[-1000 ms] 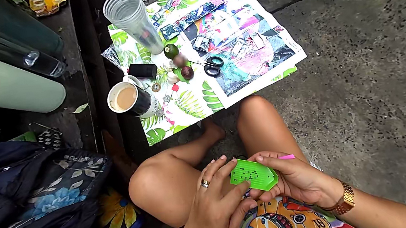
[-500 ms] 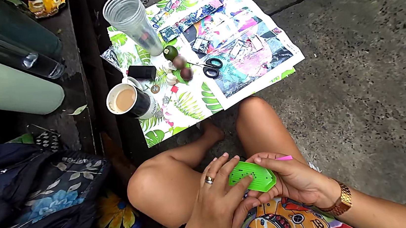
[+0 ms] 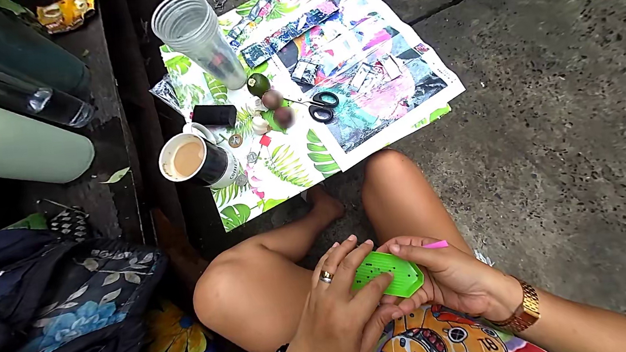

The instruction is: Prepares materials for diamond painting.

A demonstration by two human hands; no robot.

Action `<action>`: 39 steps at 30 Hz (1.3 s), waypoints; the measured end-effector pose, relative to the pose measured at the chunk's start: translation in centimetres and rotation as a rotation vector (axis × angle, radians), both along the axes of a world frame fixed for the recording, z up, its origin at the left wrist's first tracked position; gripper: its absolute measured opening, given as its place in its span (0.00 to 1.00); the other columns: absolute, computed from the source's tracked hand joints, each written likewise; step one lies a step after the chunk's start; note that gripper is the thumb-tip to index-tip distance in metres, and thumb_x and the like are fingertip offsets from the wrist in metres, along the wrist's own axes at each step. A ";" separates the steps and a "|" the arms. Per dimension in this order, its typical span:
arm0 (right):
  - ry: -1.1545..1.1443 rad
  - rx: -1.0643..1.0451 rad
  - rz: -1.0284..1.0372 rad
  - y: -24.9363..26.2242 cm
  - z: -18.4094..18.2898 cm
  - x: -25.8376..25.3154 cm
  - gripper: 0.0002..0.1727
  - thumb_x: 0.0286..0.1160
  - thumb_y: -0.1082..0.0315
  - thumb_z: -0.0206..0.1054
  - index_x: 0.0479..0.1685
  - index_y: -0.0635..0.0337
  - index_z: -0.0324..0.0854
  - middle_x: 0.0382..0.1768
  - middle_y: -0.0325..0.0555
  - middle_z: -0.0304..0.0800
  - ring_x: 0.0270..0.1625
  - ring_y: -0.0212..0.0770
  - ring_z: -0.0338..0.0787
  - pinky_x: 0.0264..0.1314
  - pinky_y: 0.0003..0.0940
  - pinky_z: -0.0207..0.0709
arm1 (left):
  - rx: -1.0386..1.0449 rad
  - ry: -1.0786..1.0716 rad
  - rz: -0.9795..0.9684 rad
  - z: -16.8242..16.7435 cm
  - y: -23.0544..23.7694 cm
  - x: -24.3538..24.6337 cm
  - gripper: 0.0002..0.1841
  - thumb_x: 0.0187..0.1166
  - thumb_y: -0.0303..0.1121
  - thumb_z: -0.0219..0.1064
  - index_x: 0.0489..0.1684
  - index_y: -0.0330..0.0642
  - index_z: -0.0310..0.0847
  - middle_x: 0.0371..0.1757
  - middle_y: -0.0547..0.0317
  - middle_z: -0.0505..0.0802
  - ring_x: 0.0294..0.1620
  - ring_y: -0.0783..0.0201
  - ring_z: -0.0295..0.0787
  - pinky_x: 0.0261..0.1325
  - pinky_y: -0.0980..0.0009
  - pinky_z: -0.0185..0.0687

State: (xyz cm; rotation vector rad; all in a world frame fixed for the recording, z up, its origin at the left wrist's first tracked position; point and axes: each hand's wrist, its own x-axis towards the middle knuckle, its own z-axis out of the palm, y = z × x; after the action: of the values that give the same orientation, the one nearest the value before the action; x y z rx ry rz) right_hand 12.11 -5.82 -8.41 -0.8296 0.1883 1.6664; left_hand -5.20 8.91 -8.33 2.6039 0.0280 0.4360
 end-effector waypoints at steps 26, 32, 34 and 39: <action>-0.009 0.000 -0.031 0.1 -0.3 -0.3 0.15 0.93 0.66 0.51 0.57 0.65 0.81 0.46 0.60 0.95 0.39 0.50 0.99 0.39 0.41 0.95 | 0.006 -0.005 0.037 -0.7 -0.6 -0.5 0.19 0.90 0.54 0.56 0.58 0.57 0.88 0.77 0.50 0.82 0.87 0.52 0.67 0.90 0.54 0.61; -0.012 0.003 -0.031 0.1 -0.3 -0.3 0.15 0.93 0.66 0.51 0.58 0.65 0.80 0.46 0.60 0.95 0.39 0.50 0.99 0.39 0.40 0.95 | -0.013 -0.025 0.016 -0.7 -0.8 -0.7 0.17 0.90 0.52 0.57 0.62 0.59 0.87 0.78 0.52 0.81 0.88 0.54 0.66 0.90 0.56 0.61; -0.006 0.011 -0.030 0.1 -0.4 -0.3 0.15 0.93 0.66 0.51 0.58 0.65 0.80 0.46 0.60 0.95 0.39 0.50 0.99 0.39 0.40 0.95 | -0.020 -0.026 0.023 -0.7 -0.7 -0.6 0.18 0.90 0.52 0.57 0.66 0.59 0.85 0.78 0.53 0.81 0.88 0.54 0.67 0.90 0.56 0.61; 0.008 0.008 -0.024 0.1 -0.4 -0.3 0.15 0.93 0.65 0.51 0.59 0.65 0.80 0.45 0.62 0.95 0.38 0.51 0.99 0.38 0.40 0.95 | -0.070 -0.038 0.034 -0.7 -0.2 -0.6 0.20 0.89 0.54 0.56 0.66 0.56 0.85 0.78 0.52 0.82 0.88 0.54 0.67 0.89 0.57 0.62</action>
State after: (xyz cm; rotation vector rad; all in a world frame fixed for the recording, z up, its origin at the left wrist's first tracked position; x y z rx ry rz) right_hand 11.86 -5.75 -8.78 -0.8116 0.1966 1.6475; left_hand -5.84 8.72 -9.02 2.5293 0.0731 0.4876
